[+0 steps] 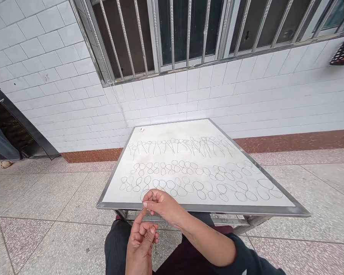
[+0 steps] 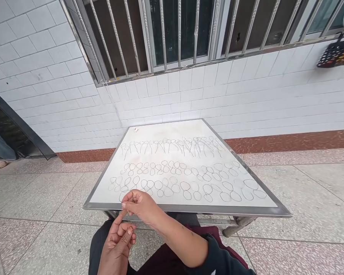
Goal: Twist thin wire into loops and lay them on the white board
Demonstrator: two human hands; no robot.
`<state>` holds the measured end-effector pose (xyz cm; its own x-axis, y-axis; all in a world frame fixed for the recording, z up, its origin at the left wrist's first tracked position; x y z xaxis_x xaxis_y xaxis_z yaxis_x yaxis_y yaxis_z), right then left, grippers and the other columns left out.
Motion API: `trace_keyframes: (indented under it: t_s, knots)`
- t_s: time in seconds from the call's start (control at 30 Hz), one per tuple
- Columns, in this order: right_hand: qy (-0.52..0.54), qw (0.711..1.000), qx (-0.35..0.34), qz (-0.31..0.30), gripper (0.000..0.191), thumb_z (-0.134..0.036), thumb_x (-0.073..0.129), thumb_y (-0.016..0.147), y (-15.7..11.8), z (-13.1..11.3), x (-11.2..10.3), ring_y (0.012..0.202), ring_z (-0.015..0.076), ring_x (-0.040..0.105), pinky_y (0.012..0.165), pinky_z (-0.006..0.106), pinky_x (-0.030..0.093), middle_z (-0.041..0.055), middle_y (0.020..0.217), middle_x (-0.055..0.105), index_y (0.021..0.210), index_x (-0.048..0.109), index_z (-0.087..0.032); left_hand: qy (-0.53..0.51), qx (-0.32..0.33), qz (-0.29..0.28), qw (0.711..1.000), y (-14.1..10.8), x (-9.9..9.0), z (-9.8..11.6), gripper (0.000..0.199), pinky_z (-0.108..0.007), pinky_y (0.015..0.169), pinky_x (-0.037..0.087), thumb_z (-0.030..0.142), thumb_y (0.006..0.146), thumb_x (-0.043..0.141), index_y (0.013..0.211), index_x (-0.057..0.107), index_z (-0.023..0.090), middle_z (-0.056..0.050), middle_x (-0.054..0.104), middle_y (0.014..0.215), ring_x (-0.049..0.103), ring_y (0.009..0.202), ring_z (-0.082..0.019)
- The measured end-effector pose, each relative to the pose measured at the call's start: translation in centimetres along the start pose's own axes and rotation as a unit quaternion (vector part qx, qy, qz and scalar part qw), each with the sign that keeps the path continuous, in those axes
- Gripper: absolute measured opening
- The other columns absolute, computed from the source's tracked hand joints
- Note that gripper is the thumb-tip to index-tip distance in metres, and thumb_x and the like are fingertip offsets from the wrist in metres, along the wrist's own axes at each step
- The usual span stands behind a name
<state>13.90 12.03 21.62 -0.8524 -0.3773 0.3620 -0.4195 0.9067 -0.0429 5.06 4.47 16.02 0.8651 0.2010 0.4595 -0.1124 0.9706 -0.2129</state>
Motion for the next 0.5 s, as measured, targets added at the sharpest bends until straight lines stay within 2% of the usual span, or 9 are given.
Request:
trace_keyframes:
  t_s: [0.17, 0.23, 0.33, 0.5]
  knots:
    - [0.036, 0.997, -0.013, 0.07, 0.023, -0.032, 0.075, 0.068, 0.2, 0.3, -1.0, 0.054, 0.0057, 0.047, 0.058, 0.022, 0.039, -0.0042, 0.069, 0.058, 0.076, 0.06, -0.017, 0.029, 0.031, -0.001, 0.999, 0.0, -0.3, 0.6, 0.07, -0.023, 0.068, 0.045, 0.028, 0.071, 0.08, 0.135, 0.052, 0.022, -0.001, 0.064, 0.075, 0.054, 0.066, -0.011]
    - [0.045, 0.997, -0.002, 0.061, 0.026, -0.034, 0.077, 0.067, 0.2, 0.7, -0.9, 0.058, 0.007, 0.05, 0.059, 0.022, 0.041, -0.0027, 0.072, 0.061, 0.079, 0.061, -0.017, 0.018, 0.031, 0.006, 0.999, 0.2, -0.7, 0.4, 0.072, -0.023, 0.069, 0.046, 0.028, 0.068, 0.081, 0.134, 0.053, 0.021, 0.0, 0.064, 0.074, 0.056, 0.068, -0.012]
    - [0.034, 0.999, 0.018, 0.015, 0.034, -0.037, 0.079, 0.067, -0.1, 1.4, 0.0, 0.066, 0.0099, 0.055, 0.061, 0.022, 0.041, -0.0008, 0.077, 0.064, 0.09, 0.064, -0.018, -0.009, 0.022, 0.02, 1.0, 0.6, -1.3, -0.1, 0.074, -0.023, 0.07, 0.048, 0.026, 0.065, 0.084, 0.132, 0.053, 0.021, 0.0, 0.065, 0.074, 0.059, 0.071, -0.012]
    - [-0.052, 0.999, 0.006, 0.005, 0.022, -0.037, 0.073, 0.076, -0.9, 2.3, 0.7, 0.06, 0.0087, 0.052, 0.059, 0.023, 0.042, -0.0004, 0.074, 0.062, 0.084, 0.068, -0.017, -0.047, 0.007, 0.063, 0.997, 0.8, -2.0, -0.3, 0.063, -0.021, 0.072, 0.051, 0.022, 0.064, 0.085, 0.122, 0.059, 0.023, 0.003, 0.065, 0.074, 0.062, 0.072, -0.01]
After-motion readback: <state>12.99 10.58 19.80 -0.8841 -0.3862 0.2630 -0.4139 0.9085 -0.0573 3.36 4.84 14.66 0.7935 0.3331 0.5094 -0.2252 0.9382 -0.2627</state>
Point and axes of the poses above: each hand's wrist, its own y-axis towards the middle knuckle, its own x-axis out of the palm, z = x × y, the point moved 9 cm from there along y, towards the middle knuckle
